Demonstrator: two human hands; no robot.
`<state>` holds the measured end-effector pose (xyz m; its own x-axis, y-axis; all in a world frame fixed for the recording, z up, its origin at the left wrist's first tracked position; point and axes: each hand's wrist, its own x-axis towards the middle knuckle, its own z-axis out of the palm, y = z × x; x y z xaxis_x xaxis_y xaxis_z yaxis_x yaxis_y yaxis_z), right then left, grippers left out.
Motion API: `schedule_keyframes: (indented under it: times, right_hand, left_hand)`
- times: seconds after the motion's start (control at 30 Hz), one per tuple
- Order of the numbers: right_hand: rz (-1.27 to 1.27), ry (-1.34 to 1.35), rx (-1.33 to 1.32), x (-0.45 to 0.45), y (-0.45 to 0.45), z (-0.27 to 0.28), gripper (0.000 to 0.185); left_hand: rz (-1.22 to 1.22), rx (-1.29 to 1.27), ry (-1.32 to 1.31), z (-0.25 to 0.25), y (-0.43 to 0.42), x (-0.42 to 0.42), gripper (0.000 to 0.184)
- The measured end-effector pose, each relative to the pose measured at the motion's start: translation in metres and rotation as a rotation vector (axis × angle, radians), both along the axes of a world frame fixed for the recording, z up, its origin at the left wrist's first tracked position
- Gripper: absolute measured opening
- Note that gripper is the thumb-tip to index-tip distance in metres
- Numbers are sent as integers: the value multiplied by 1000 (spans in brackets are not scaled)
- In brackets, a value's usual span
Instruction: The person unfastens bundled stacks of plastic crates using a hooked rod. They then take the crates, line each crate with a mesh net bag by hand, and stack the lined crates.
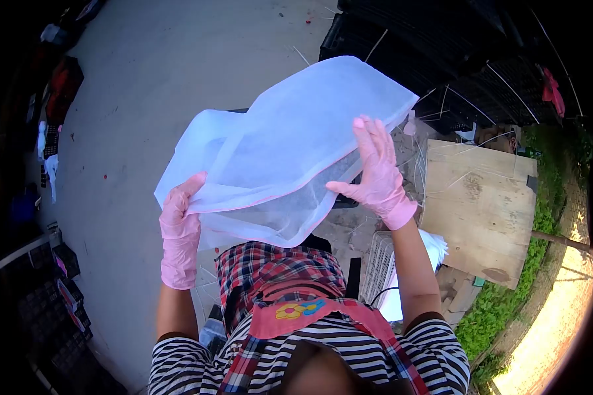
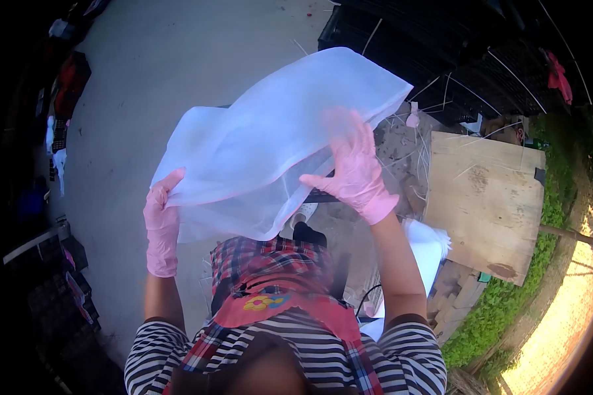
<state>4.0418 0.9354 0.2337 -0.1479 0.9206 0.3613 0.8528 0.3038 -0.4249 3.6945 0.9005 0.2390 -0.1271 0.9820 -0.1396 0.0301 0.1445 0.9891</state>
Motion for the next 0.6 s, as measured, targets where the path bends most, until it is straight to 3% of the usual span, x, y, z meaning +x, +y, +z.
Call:
schedule_keyframes:
  times: [0.03,0.17,0.23,0.27,0.33,0.4,0.47,0.5,0.6]
  right_hand:
    - [61,-65,1,-18,8,-8,63]
    - [245,-1,-197,-71,68,-50,65]
    - [332,-377,-300,-94,85,-55,50]
    - [341,-369,-302,-99,91,-62,50]
    - [392,147,-549,-93,99,-79,28]
    - [534,13,-474,-91,101,-70,30]
    - [683,103,-449,-86,87,-41,46]
    - [668,179,-385,-84,77,-29,56]
    - [470,239,-526,-77,44,-1,44]
  left_hand:
    - [-58,69,244,2,-6,3,19]
    - [-129,216,587,32,-24,6,20]
    - [-127,160,685,51,-32,1,21]
    - [-144,110,760,57,-32,-4,22]
    - [-109,150,786,51,-35,-21,25]
    - [-49,190,801,47,-37,-40,29]
    - [-70,173,1501,46,-37,-66,38]
    - [-57,152,1496,43,-36,-78,38]
    - [15,228,1576,17,-20,-105,39]
